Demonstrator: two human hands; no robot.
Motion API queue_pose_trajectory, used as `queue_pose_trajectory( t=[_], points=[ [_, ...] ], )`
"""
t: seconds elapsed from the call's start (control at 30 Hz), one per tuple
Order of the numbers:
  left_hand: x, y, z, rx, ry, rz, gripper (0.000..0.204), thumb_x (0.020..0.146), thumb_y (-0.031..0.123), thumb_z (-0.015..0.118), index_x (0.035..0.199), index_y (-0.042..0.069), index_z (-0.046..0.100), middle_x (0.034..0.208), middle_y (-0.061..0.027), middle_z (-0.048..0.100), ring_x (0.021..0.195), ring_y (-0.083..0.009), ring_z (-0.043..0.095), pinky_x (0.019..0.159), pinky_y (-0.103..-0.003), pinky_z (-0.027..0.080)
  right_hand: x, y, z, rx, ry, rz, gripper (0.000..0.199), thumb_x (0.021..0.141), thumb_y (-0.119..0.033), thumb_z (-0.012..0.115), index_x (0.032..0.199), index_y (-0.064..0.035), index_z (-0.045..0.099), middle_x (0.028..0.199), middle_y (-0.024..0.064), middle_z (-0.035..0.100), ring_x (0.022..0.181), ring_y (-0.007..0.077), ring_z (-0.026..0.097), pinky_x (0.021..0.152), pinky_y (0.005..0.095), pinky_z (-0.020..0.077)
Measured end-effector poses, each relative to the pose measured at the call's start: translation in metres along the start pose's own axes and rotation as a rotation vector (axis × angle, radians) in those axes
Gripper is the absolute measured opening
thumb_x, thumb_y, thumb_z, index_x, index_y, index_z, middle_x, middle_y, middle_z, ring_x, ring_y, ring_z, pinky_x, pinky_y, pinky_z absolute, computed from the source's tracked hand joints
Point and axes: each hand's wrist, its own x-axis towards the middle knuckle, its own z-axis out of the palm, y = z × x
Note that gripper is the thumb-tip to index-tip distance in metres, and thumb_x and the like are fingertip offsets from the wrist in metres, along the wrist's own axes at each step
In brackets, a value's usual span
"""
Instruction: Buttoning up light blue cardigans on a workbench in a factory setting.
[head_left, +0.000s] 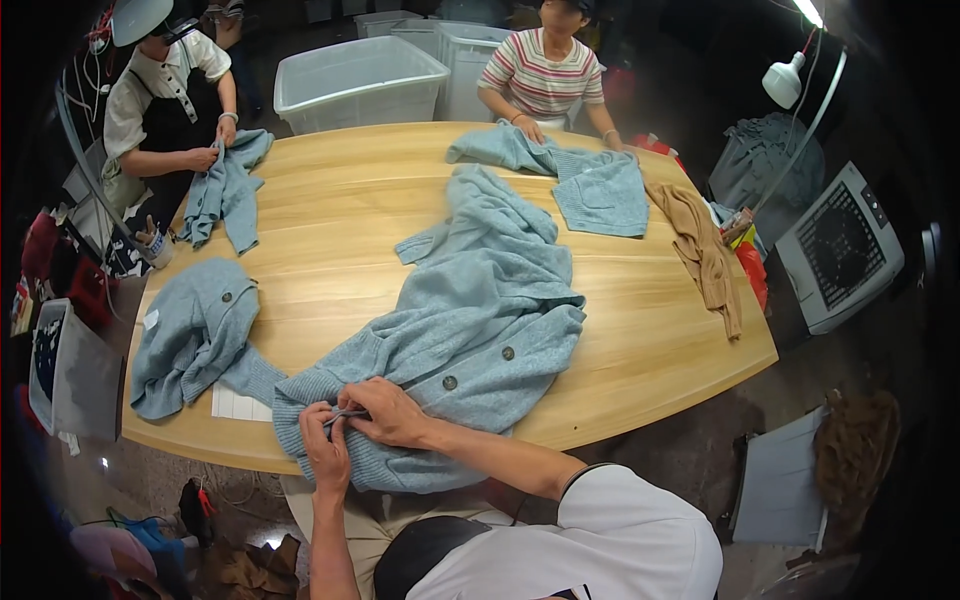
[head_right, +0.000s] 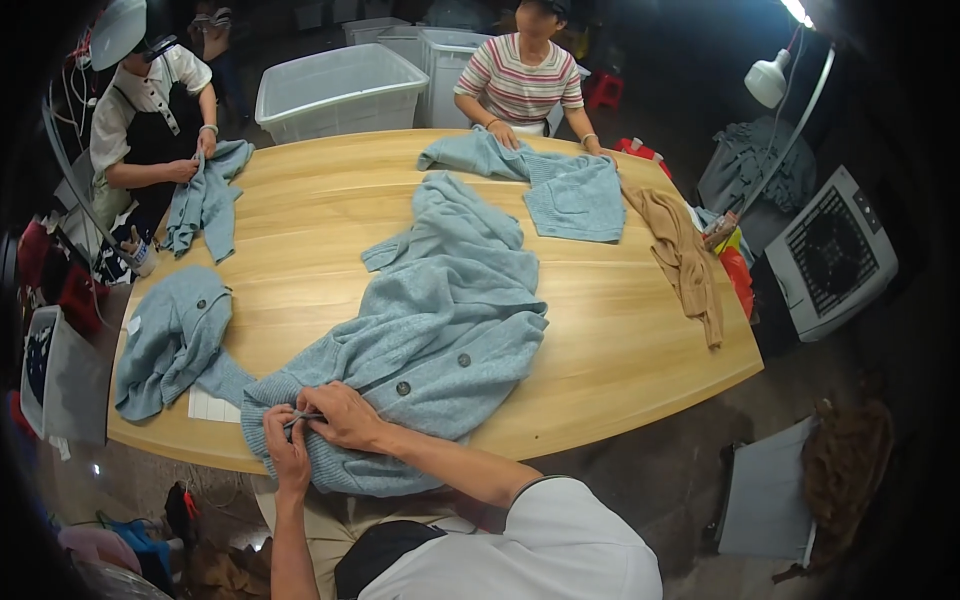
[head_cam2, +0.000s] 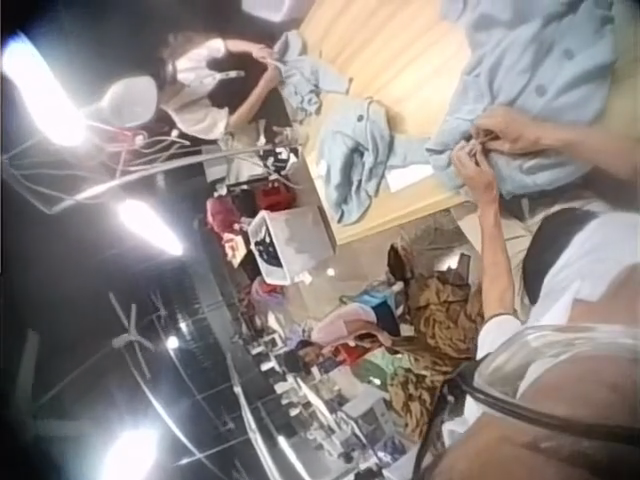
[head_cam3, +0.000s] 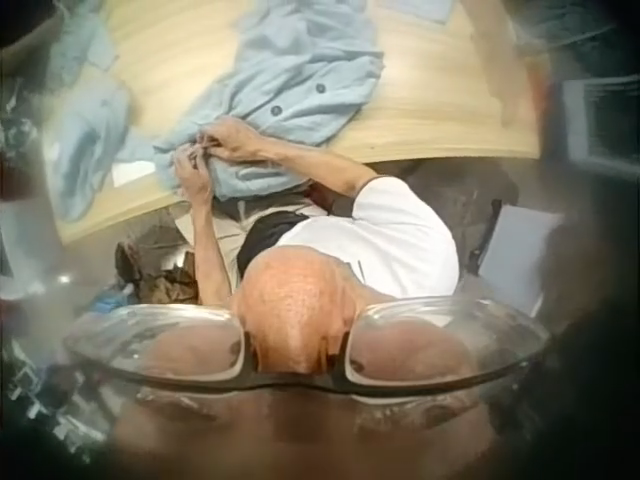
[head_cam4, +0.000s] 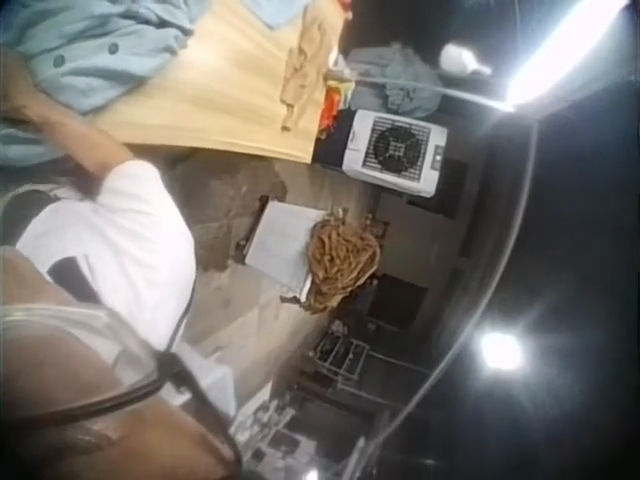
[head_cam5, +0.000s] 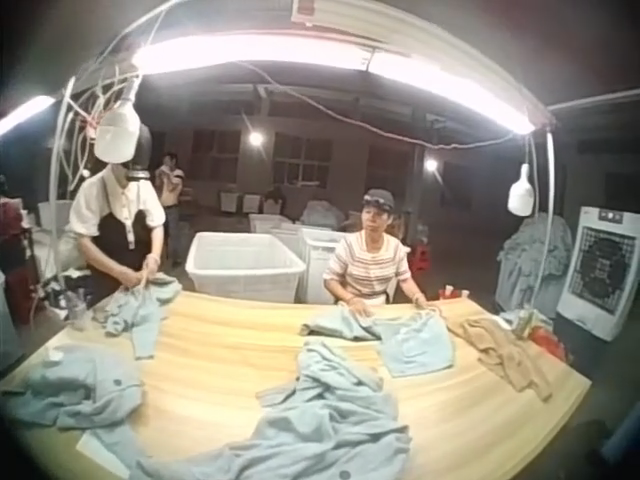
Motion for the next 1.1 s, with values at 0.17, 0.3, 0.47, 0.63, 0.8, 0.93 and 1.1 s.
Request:
queue_pose_trajectory(
  t=[0.17,0.3,0.47,0.63,0.8,0.93,1.1],
  points=[
    [-0.018,-0.026,0.002,-0.113,-0.056,-0.118,0.015,0.101,-0.002,0.064,0.115,0.0,0.061,0.112,-0.0187,0.07,0.104,-0.037,0.068,0.091,-0.043,0.054,0.001,0.008,0.012,-0.048,0.12,-0.049,0.026,0.078,-0.005,0.076,0.101,-0.0077,0.064,0.091,0.0113,0.067,0.089,0.0353,0.066,0.085,0.0447,0.0497],
    [-0.006,-0.017,-0.01,0.011,-0.136,-0.007,0.029,0.094,-0.003,0.07,0.122,0.002,0.065,0.117,-0.0175,0.072,0.106,-0.0378,0.069,0.093,-0.045,0.055,0.01,-0.002,0.003,-0.199,0.141,-0.198,0.023,0.078,-0.004,0.074,0.097,-0.0089,0.064,0.089,0.011,0.065,0.091,0.0346,0.064,0.086,0.0473,0.0475],
    [0.007,-0.015,-0.024,0.007,-0.22,0.151,0.025,0.088,-0.006,0.073,0.111,0.001,0.064,0.124,-0.0162,0.072,0.12,-0.0378,0.068,0.097,-0.046,0.055,-0.011,-0.02,-0.041,-0.454,0.152,-0.203,0.017,0.079,-0.007,0.078,0.09,-0.0093,0.065,0.086,0.0072,0.064,0.086,0.0301,0.063,0.082,0.0448,0.0461],
    [-0.01,-0.017,-0.032,0.04,-0.158,0.164,0.022,0.089,-0.003,0.074,0.109,0.001,0.065,0.125,-0.0162,0.072,0.122,-0.0359,0.068,0.097,-0.043,0.056,-0.037,-0.012,-0.056,-0.517,0.04,-0.117,0.019,0.083,-0.007,0.08,0.1,-0.0078,0.073,0.096,0.0058,0.07,0.09,0.0271,0.065,0.083,0.0409,0.0473],
    [-0.012,-0.009,-0.029,0.11,-0.02,0.153,0.018,0.087,0.002,0.078,0.102,0.002,0.069,0.11,-0.0124,0.072,0.113,-0.034,0.068,0.091,-0.043,0.054,-0.042,-0.018,-0.049,-0.55,0.056,-0.04,0.025,0.082,-0.013,0.08,0.106,-0.0081,0.075,0.11,0.0071,0.07,0.102,0.0276,0.064,0.089,0.0426,0.0463],
    [-0.012,0.005,-0.032,0.232,-0.044,0.224,0.018,0.081,0.007,0.085,0.088,0.005,0.069,0.095,-0.0077,0.068,0.098,-0.0304,0.066,0.089,-0.043,0.05,-0.049,-0.026,-0.054,-0.635,0.045,-0.118,0.028,0.082,-0.017,0.081,0.108,-0.0071,0.074,0.121,0.0094,0.067,0.115,0.0291,0.061,0.097,0.0454,0.044],
    [0.007,0.037,-0.029,0.377,-0.1,0.269,0.026,0.08,0.018,0.087,0.094,0.007,0.068,0.091,-0.008,0.063,0.092,-0.0305,0.064,0.083,-0.044,0.049,-0.056,-0.028,-0.053,-0.716,0.012,-0.08,0.034,0.083,-0.021,0.08,0.113,-0.0073,0.073,0.129,0.014,0.063,0.125,0.0315,0.057,0.106,0.0484,0.0403]
  ],
)
